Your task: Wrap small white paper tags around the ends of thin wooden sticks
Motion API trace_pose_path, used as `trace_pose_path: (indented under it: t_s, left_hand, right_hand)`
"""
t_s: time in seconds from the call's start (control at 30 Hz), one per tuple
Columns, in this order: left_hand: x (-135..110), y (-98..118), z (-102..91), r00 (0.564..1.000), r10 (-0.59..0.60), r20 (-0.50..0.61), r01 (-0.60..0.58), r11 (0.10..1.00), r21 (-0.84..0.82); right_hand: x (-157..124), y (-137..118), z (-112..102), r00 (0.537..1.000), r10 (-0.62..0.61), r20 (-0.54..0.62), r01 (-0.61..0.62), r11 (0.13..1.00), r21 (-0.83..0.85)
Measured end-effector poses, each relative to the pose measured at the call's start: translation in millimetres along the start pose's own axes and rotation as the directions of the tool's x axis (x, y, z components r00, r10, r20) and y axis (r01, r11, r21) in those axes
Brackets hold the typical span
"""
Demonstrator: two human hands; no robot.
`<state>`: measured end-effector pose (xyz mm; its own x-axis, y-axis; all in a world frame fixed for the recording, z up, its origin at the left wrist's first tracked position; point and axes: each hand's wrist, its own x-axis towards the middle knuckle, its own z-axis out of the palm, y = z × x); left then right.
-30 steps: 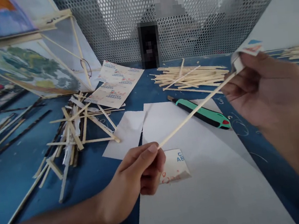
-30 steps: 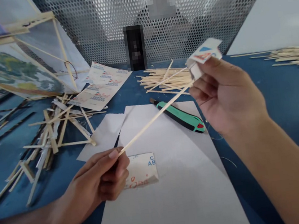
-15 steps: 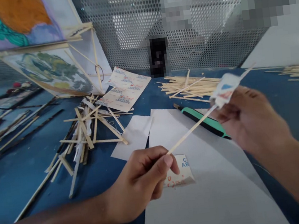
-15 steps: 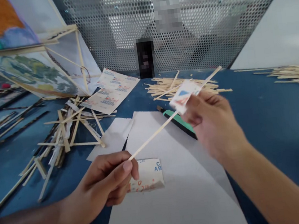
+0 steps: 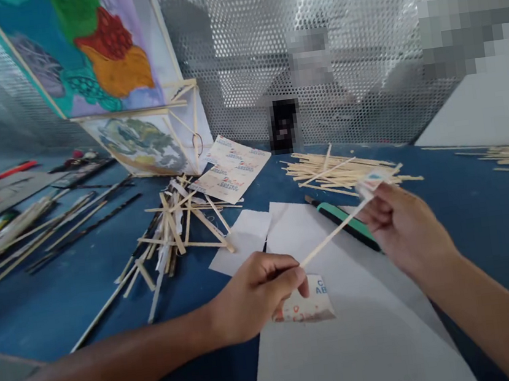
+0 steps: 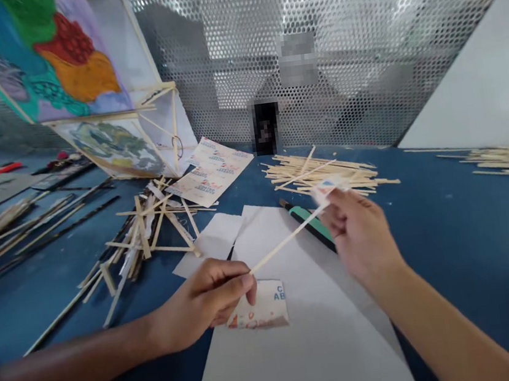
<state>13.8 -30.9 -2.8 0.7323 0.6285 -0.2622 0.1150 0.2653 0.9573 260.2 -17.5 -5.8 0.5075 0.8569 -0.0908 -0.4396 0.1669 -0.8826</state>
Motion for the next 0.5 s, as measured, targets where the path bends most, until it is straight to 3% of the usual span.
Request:
trace_pose_path:
  t_s: [0.07, 0.2, 0.27, 0.3, 0.33, 0.37, 0.43, 0.5]
  left_hand:
    - [-3.4, 9.5, 0.7, 0.999, 0.023, -0.034, -0.020, 0.996, 0.092]
    - [-33.6, 32.4, 0.4, 0.985, 0.114, -0.127, -0.073, 0.954, 0.290]
    - [-62.3, 36.5, -7.7, 0.961, 0.183, -0.207, -0.060, 0.870, 0.490]
    - [-79.4, 34.9, -15.1, 0.928, 0.259, -0.269, -0.040, 0.785, 0.618]
    - [-97.6, 30.8, -24.9, 0.879, 0.332, -0.341, 0.020, 0.691, 0.722]
    - [-116.4, 24.5, -37.0, 0.805, 0.416, -0.423, 0.116, 0.590, 0.799]
    - [-153.3, 8.0, -66.7, 0.611, 0.545, -0.574, 0.431, 0.379, 0.819]
    - [-185.4, -8.4, -100.3, 0.493, 0.557, -0.668, 0.599, 0.339, 0.725]
  right_hand:
    - [20.8, -15.0, -10.0, 0.993, -0.062, -0.101, 0.065, 0.997, 0.029]
    - [39.7, -37.5, -27.7, 0.982, -0.093, -0.167, 0.098, 0.995, 0.026]
    - [42.0, -43.0, -34.1, 0.975, -0.112, -0.194, 0.117, 0.993, 0.012]
    - [42.3, -44.4, -36.4, 0.972, -0.119, -0.202, 0.122, 0.993, 0.002]
    - [42.2, -44.9, -37.9, 0.971, -0.121, -0.205, 0.121, 0.993, -0.009]
    - [41.7, -44.7, -38.7, 0.973, -0.117, -0.199, 0.116, 0.993, -0.020]
    - [39.4, -42.7, -38.2, 0.979, -0.112, -0.172, 0.106, 0.993, -0.043]
    - [35.8, -39.5, -36.0, 0.984, -0.124, -0.131, 0.116, 0.991, -0.071]
